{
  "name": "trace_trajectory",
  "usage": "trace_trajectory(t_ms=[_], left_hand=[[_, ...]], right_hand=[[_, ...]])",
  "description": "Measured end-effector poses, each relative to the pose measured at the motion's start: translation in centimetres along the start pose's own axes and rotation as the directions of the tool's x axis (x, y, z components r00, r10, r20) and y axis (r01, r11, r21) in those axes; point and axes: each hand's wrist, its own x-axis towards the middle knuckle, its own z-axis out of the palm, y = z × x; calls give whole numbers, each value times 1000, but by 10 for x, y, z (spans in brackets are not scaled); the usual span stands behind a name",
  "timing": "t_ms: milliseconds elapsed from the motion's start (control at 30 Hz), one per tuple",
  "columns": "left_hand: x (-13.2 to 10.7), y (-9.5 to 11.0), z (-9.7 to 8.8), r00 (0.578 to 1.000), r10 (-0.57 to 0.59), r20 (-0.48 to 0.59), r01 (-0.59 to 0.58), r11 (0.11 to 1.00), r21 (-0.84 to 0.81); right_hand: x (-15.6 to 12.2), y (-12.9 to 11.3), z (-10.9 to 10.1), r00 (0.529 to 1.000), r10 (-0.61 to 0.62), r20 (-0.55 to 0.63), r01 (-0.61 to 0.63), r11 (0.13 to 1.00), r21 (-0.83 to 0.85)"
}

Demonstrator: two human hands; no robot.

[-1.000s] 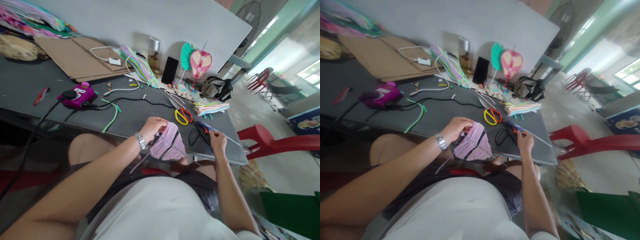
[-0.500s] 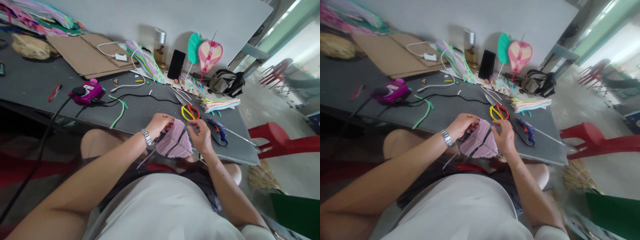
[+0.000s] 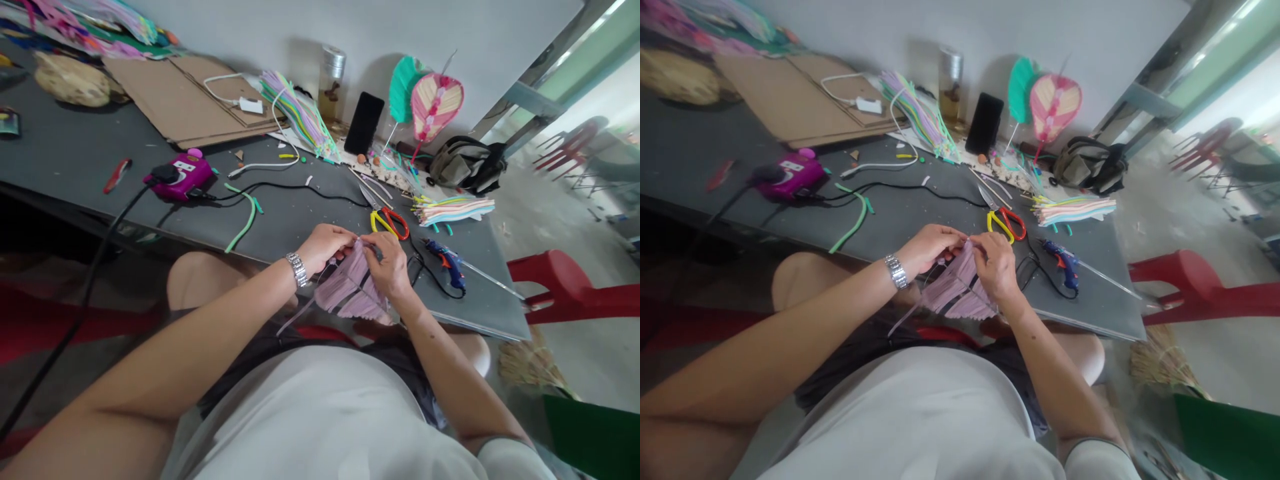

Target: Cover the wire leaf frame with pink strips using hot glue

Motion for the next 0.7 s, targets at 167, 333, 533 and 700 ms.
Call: trace_trajectory(t_ms=[167,333,533,700], left_hand=[[-2,2,2,1000,-7,-11,7,1000,27],[-4,4,3,1000,-1,-9,1,999,39],[-4,3,4,1000,1,-9,-1,1000,14],[-4,1,3,1000,20,-4,-20,1000,8]], right_hand=[[-2,1,-1,999,-8,32,10,999,-51],[-5,1,-2,997,-42,65,52,988,-149],[-7,-1,-2,993,-90,76,105,973,-208],[-10,-2,-2,987,-135,82,153,951,-268]])
